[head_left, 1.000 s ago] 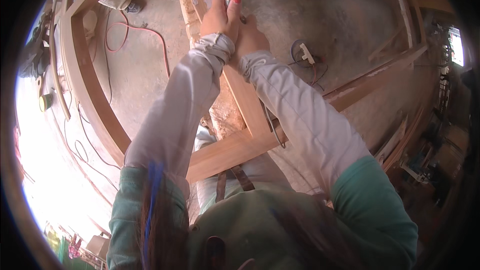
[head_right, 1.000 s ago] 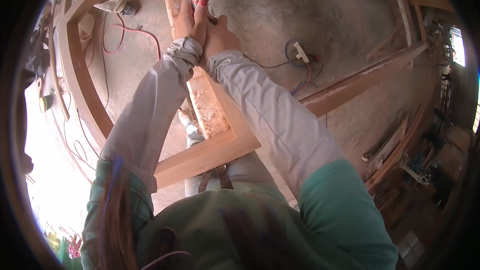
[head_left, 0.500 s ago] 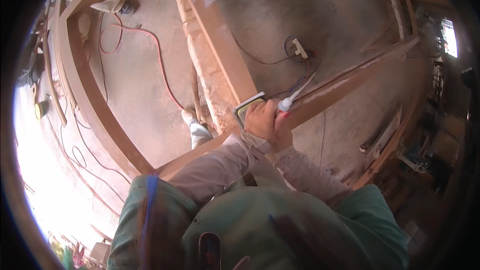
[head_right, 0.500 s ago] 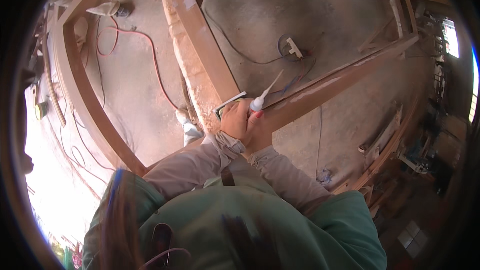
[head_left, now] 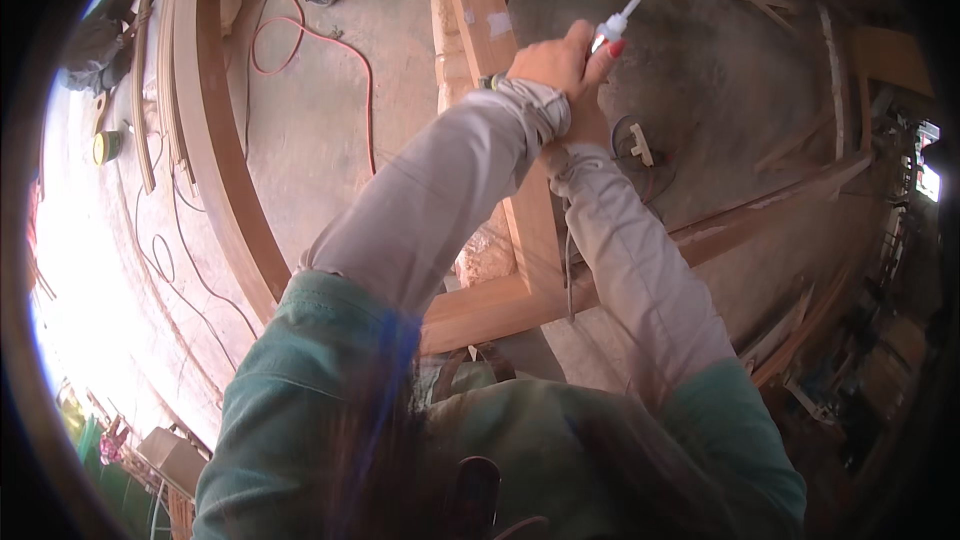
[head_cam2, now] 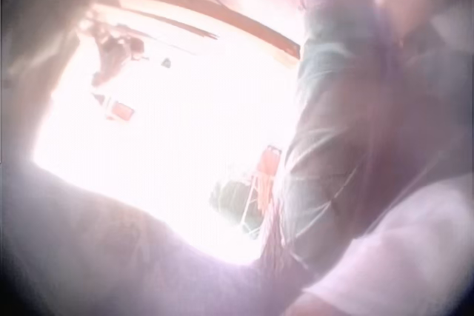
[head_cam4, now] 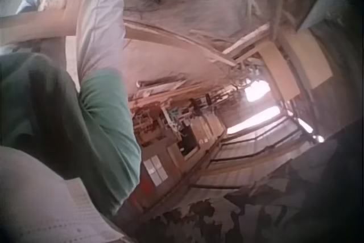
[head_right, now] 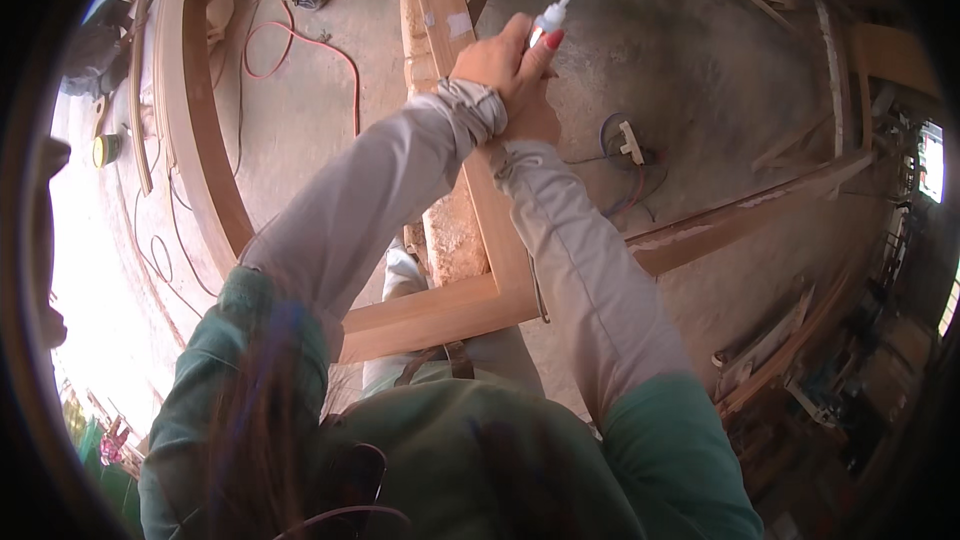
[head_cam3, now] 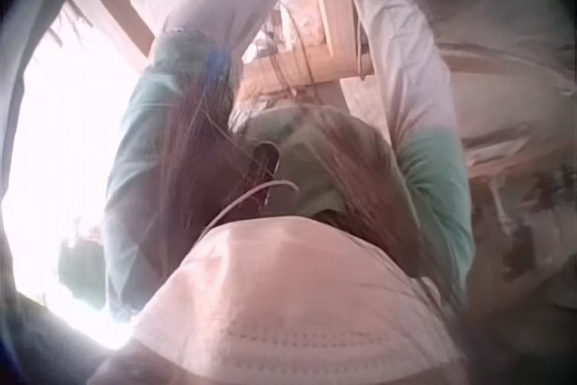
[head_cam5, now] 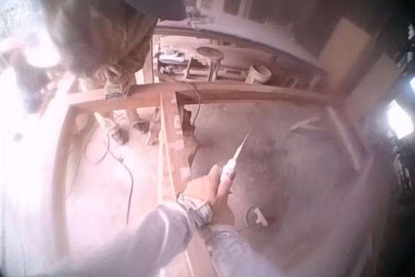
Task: The person applies wood filler to a wooden frame and then sands the surface using an electric sander. The person moves around the frame to reach different sections and continues sanding until the clip ends.
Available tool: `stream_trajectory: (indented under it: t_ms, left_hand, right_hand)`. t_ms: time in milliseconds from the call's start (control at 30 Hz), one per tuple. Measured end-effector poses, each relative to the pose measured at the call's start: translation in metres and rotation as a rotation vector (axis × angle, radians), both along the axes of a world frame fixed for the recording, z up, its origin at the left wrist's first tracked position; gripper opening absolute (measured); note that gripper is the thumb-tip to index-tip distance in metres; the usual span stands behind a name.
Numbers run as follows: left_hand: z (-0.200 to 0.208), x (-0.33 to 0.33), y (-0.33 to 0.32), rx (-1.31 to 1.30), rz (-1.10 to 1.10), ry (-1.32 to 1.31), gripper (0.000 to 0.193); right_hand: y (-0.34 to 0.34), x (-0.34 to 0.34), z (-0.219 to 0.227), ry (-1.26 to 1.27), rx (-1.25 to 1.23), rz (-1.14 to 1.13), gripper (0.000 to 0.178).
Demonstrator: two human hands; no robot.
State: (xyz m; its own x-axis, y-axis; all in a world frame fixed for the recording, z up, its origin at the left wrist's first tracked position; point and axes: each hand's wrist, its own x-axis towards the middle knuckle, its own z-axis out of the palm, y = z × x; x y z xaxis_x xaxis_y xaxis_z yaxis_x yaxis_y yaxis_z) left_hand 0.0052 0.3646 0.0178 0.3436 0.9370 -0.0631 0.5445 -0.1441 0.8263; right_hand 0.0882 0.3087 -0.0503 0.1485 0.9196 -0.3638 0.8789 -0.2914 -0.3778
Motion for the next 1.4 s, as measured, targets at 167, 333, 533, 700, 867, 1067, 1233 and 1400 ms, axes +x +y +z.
stream_trajectory:
  t_ms: [167,333,533,700,867,1067,1233,1400]
  left_hand:
    - [-0.007,-0.006,0.037,0.058,0.075,-0.075,0.053]
    - [-0.003,0.0,0.008,0.012,0.082,-0.064,0.049]
    - [0.006,-0.003,-0.08,-0.072,0.056,-0.009,0.04]
    - [-0.003,0.013,-0.182,-0.056,-0.049,-0.109,0.036]
    - [-0.007,0.011,-0.248,-0.105,-0.048,-0.183,0.035]
    - [0.003,-0.02,-0.193,-0.06,0.027,-0.202,0.036]
    - [0.006,-0.047,-0.101,-0.045,0.117,-0.128,0.038]
    - [0.002,-0.053,-0.023,-0.003,0.187,-0.067,0.051]
  right_hand:
    - [0.043,-0.014,0.036,0.113,0.037,-0.129,0.094]
    - [0.013,-0.011,0.078,0.093,-0.025,-0.146,0.085]
    - [-0.078,-0.001,0.03,0.207,0.02,-0.143,0.078]
    - [-0.211,0.027,-0.008,0.255,-0.05,-0.111,0.075]
    - [-0.281,0.029,0.004,0.347,-0.089,-0.172,0.075]
    - [-0.22,0.014,0.024,0.267,-0.068,-0.118,0.076]
    - [-0.097,-0.03,0.056,0.086,-0.08,0.03,0.076]
    - [-0.009,-0.059,0.101,0.088,-0.065,0.059,0.081]
